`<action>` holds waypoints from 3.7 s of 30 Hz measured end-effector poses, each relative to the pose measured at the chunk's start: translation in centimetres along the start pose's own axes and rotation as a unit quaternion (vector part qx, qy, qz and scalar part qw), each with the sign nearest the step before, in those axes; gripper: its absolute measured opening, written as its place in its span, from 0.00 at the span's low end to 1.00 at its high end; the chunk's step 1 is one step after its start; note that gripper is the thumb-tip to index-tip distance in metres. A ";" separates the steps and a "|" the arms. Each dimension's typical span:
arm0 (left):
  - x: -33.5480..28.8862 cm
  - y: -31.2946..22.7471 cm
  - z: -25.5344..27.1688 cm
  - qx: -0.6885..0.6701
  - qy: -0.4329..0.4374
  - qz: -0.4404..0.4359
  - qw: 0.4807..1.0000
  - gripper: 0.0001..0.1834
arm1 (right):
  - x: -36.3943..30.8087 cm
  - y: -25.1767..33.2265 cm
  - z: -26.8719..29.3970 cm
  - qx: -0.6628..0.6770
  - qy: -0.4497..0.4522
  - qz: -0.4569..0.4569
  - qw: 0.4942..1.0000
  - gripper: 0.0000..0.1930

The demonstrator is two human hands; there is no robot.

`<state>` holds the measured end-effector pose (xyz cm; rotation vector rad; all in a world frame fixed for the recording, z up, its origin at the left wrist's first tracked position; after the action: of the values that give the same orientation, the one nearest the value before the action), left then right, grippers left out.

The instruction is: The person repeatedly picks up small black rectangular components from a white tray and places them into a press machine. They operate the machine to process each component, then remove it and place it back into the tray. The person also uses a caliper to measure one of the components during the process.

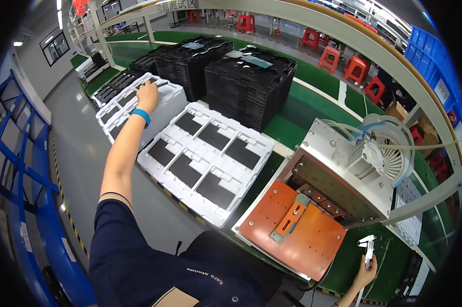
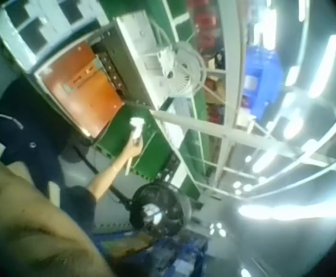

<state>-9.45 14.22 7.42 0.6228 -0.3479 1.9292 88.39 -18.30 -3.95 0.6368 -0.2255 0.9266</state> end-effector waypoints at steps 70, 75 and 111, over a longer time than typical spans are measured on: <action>-8.1 -13.8 10.3 -0.399 -0.118 -0.268 0.869 0.06 | -8.9 34.2 4.3 0.312 0.436 0.052 0.842 0.18; 0.0 5.9 0.2 -0.105 0.011 -0.029 0.994 0.15 | -9.1 30.0 1.8 0.324 0.397 0.025 0.858 0.16; -31.2 -31.1 28.6 -0.440 0.097 -0.687 0.570 0.31 | -10.0 38.7 2.6 0.072 0.135 0.364 0.919 0.19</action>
<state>36.73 -10.36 12.20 -0.1168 -0.4199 0.1300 51.68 -9.74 9.64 0.5528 -0.1448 1.7504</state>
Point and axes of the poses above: each hand's wrist, its own x-axis towards the middle knuckle, its own z-axis out of the back of the hand, y = z × x, the point moved 10 cm from there along x, towards the middle knuckle, and after that the axes turned 9 degrees about -x, right-handed, at the moved point
